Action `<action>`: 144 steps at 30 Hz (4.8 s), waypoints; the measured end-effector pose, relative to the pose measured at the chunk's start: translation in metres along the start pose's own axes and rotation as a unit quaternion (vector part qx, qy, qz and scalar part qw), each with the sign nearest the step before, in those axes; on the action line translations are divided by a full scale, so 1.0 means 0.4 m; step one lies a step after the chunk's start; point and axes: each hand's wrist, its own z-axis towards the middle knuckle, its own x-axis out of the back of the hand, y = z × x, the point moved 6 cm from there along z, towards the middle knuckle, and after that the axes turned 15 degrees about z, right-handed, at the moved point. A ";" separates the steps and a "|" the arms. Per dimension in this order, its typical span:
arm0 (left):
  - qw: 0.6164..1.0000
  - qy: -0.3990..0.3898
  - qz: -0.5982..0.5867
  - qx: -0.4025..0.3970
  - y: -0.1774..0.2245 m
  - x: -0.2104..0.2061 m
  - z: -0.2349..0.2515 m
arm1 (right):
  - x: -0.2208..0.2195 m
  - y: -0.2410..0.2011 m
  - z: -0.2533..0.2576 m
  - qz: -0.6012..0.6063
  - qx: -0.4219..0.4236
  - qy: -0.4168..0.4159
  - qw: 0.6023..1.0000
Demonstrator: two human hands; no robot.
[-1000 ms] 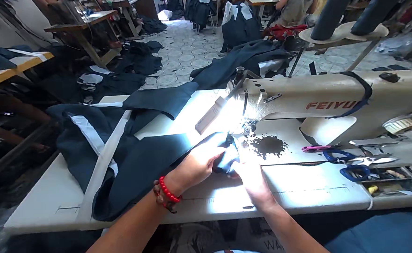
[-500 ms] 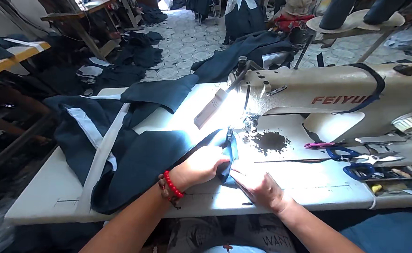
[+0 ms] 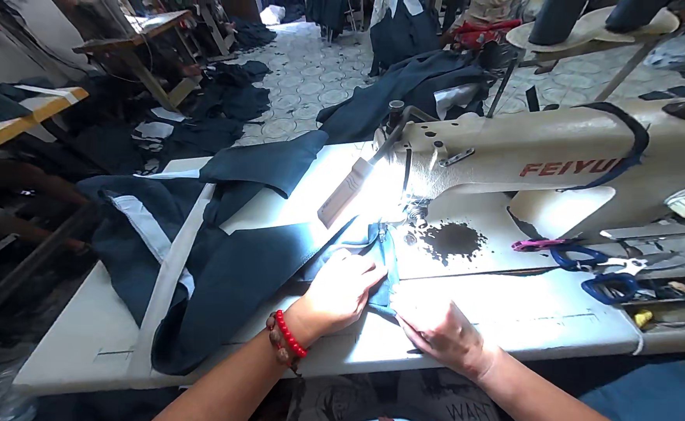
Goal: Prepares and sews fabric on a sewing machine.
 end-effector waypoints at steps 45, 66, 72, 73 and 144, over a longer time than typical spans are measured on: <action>0.994 0.080 0.073 0.032 0.096 0.044 -0.003 | 0.002 0.092 0.044 0.046 -0.017 -0.021 0.999; 0.999 0.034 0.007 -0.035 0.111 0.009 -0.002 | -0.010 0.140 0.071 0.055 -0.271 0.042 0.960; 0.999 0.031 0.009 -0.027 0.109 0.009 -0.004 | 0.018 0.147 0.076 0.156 -0.368 -0.027 0.916; 0.999 0.028 0.006 -0.027 0.108 0.008 -0.004 | 0.030 0.150 0.075 0.216 -0.394 -0.024 0.893; 0.999 0.002 -0.025 0.023 -0.038 -0.042 0.008 | 0.112 0.229 0.064 -0.152 -0.361 -0.074 0.917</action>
